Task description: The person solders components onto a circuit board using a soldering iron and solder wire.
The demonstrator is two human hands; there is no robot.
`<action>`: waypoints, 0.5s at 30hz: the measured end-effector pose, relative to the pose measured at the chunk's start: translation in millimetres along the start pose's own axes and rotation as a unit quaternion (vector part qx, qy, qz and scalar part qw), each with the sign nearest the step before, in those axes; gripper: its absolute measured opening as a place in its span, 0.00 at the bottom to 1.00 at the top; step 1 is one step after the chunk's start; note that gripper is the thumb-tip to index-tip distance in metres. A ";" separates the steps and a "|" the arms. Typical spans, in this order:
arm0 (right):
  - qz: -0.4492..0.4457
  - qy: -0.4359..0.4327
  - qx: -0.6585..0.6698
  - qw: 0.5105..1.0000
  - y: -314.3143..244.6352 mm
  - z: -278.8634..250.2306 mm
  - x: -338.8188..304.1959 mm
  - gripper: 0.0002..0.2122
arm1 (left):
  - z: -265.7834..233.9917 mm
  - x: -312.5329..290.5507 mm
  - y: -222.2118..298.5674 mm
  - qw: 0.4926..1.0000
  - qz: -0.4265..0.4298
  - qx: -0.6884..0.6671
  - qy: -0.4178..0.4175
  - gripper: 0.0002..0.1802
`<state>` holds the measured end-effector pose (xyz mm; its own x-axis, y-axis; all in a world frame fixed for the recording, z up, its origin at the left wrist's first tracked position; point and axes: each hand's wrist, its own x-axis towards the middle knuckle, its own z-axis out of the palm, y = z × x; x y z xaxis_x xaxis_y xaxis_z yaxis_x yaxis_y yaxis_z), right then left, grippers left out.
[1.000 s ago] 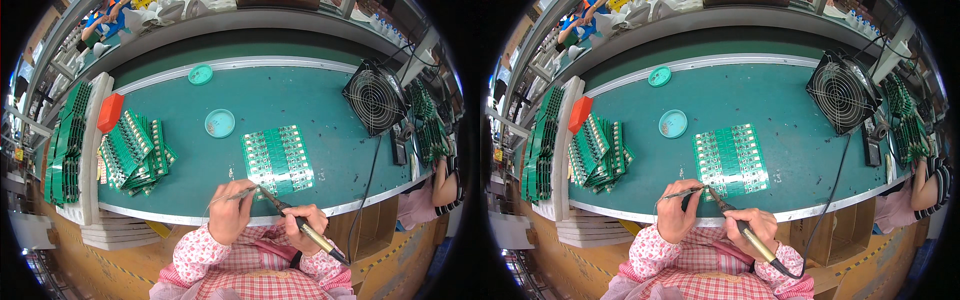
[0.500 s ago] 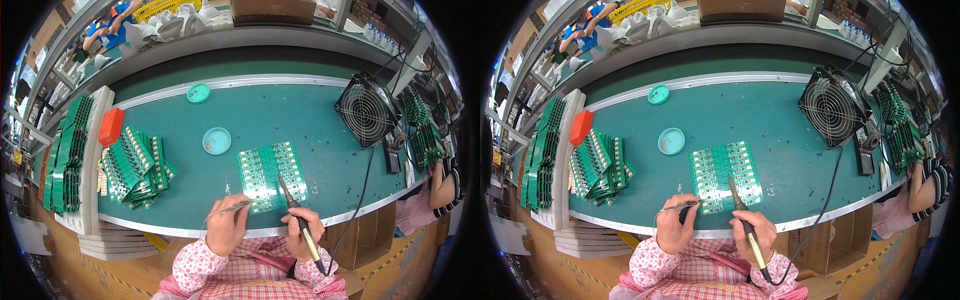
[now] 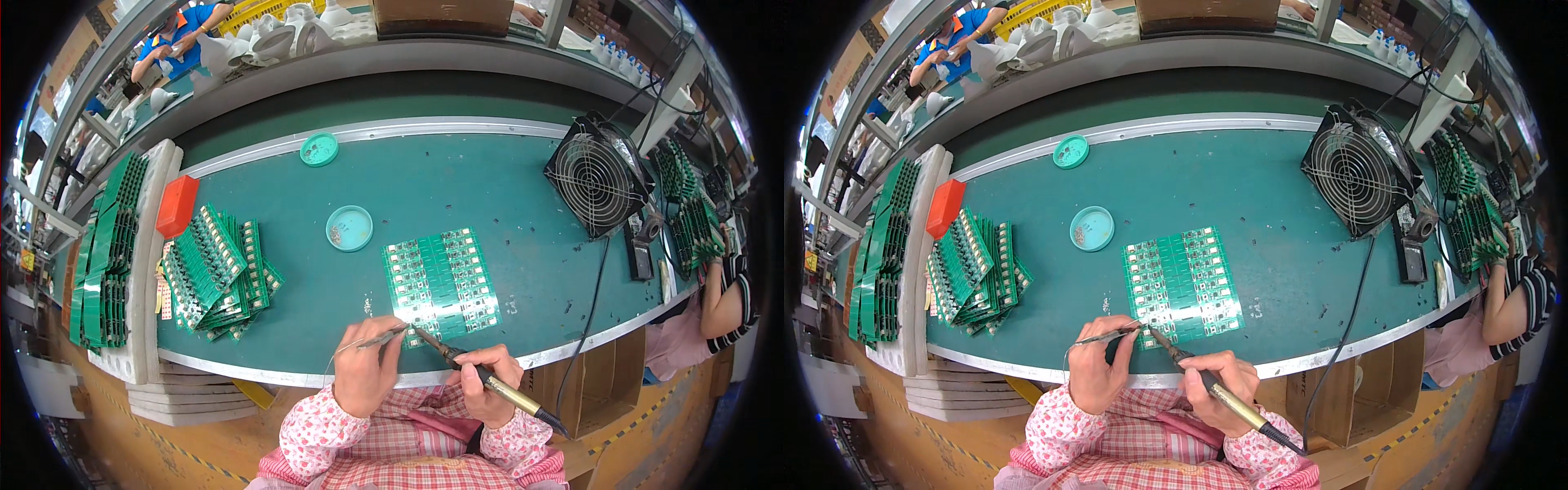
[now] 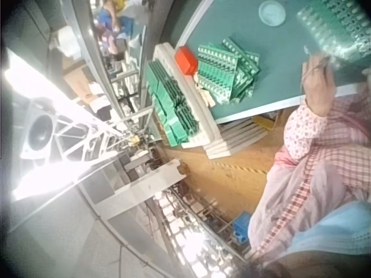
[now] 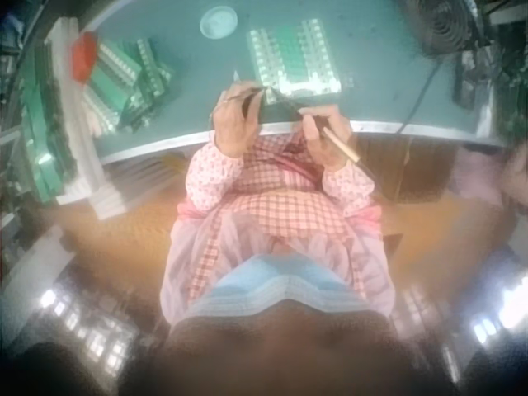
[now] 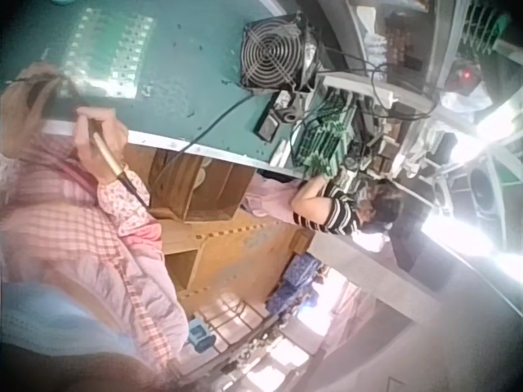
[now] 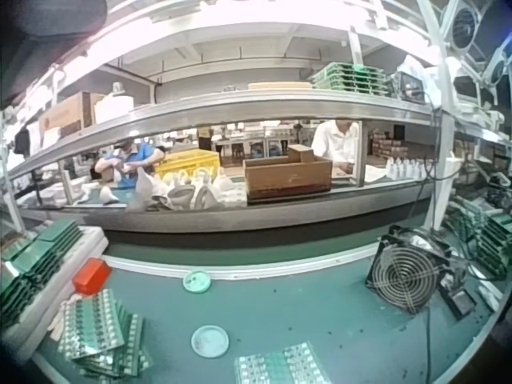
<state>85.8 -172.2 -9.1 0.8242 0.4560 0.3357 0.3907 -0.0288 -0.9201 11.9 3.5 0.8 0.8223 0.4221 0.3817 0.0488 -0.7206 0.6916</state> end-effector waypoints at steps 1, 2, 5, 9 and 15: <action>0.002 -0.001 0.000 1.000 0.6 0.2 0.6 0.05 | 0.1 0.3 0.2 1.000 -0.001 -0.001 -0.001 0.10; -0.005 -0.003 -0.006 1.000 1.3 0.5 1.3 0.05 | 0.1 0.3 0.3 1.000 -0.002 -0.002 -0.003 0.10; -0.007 -0.008 -0.007 1.000 1.1 0.4 0.4 0.05 | 0.1 0.6 0.4 1.000 -0.002 -0.002 -0.003 0.11; -0.057 -0.039 -0.016 0.997 5.8 -2.1 1.5 0.06 | -0.3 0.0 0.9 1.000 -0.004 0.006 -0.003 0.10; -0.032 -0.046 -0.012 0.998 5.4 -3.2 -2.2 0.07 | -0.8 -0.8 0.9 1.000 0.002 0.011 0.005 0.10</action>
<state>87.4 -176.2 -14.1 0.7560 0.5376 0.3735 0.4525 -0.0170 -0.8916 10.8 3.0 1.6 0.8167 0.4247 0.3906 0.0581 -0.7340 0.6767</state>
